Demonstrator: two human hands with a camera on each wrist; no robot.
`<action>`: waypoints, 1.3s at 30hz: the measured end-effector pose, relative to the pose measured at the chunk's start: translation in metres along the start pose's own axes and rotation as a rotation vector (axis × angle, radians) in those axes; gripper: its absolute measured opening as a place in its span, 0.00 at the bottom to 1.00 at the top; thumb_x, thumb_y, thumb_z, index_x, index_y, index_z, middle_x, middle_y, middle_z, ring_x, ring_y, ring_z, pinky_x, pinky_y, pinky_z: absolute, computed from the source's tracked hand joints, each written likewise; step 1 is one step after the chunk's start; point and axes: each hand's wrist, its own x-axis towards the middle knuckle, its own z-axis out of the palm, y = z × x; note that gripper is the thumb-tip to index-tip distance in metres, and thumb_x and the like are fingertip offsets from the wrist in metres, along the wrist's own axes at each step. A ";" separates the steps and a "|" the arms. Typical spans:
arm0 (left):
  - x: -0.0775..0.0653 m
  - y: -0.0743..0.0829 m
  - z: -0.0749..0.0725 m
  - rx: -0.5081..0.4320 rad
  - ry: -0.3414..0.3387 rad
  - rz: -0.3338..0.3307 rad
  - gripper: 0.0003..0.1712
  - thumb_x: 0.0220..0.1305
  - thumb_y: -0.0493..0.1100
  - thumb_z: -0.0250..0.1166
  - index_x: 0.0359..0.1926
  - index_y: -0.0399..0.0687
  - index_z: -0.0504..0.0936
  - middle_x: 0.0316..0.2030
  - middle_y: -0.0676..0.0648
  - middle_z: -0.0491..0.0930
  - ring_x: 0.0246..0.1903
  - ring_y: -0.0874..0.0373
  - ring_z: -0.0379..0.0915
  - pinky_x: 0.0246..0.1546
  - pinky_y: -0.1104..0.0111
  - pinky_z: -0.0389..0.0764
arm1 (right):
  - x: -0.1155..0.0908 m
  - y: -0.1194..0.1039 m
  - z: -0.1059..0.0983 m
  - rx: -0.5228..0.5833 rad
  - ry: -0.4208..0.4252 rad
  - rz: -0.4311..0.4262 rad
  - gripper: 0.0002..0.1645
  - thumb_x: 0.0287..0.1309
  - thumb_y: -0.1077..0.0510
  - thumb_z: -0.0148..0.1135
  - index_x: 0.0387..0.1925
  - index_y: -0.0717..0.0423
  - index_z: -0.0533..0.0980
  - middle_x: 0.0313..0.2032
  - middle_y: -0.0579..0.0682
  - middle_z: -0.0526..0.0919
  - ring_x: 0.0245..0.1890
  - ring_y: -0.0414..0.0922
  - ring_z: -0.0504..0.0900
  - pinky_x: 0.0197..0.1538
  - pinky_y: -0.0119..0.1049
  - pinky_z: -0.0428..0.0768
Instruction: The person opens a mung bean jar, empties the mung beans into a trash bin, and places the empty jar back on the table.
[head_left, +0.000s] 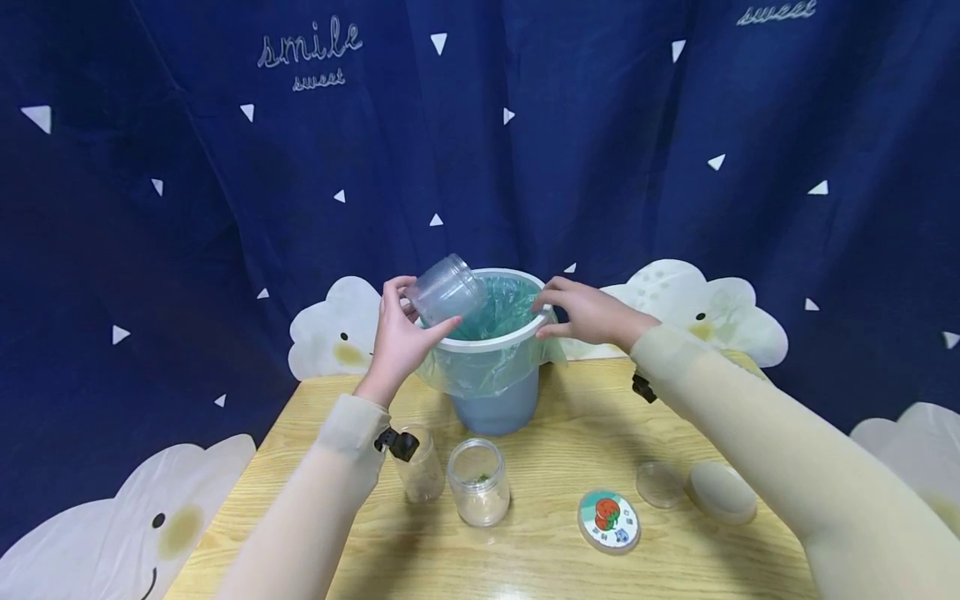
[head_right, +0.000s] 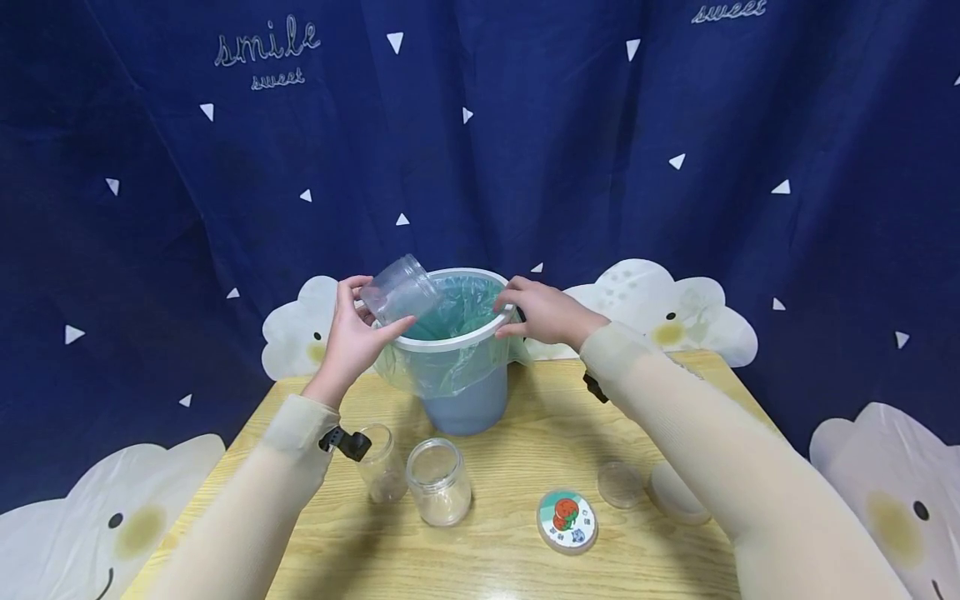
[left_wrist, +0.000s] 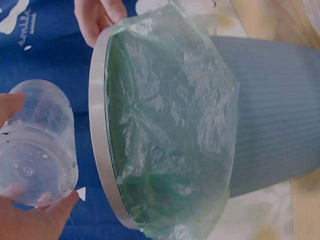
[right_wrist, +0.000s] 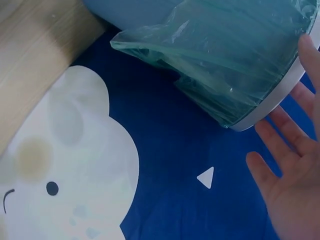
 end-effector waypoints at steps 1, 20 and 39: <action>-0.001 0.000 0.000 -0.008 0.000 -0.001 0.50 0.53 0.44 0.81 0.68 0.49 0.58 0.66 0.37 0.62 0.63 0.39 0.72 0.66 0.52 0.76 | -0.001 0.000 0.000 0.001 0.006 0.005 0.26 0.61 0.45 0.73 0.55 0.54 0.81 0.56 0.55 0.78 0.58 0.54 0.79 0.65 0.51 0.76; -0.036 0.003 0.006 -0.077 -0.012 -0.002 0.59 0.47 0.41 0.83 0.74 0.53 0.57 0.65 0.41 0.68 0.62 0.45 0.71 0.66 0.51 0.72 | -0.027 -0.012 -0.003 0.073 0.222 0.007 0.20 0.69 0.49 0.66 0.54 0.57 0.82 0.54 0.55 0.80 0.59 0.55 0.78 0.65 0.53 0.74; -0.078 0.007 0.008 -0.204 -0.071 -0.079 0.51 0.46 0.35 0.82 0.68 0.46 0.62 0.65 0.43 0.73 0.65 0.46 0.69 0.67 0.51 0.69 | -0.071 -0.024 0.006 0.099 0.240 0.043 0.16 0.72 0.48 0.63 0.53 0.52 0.82 0.53 0.51 0.81 0.57 0.51 0.79 0.61 0.53 0.76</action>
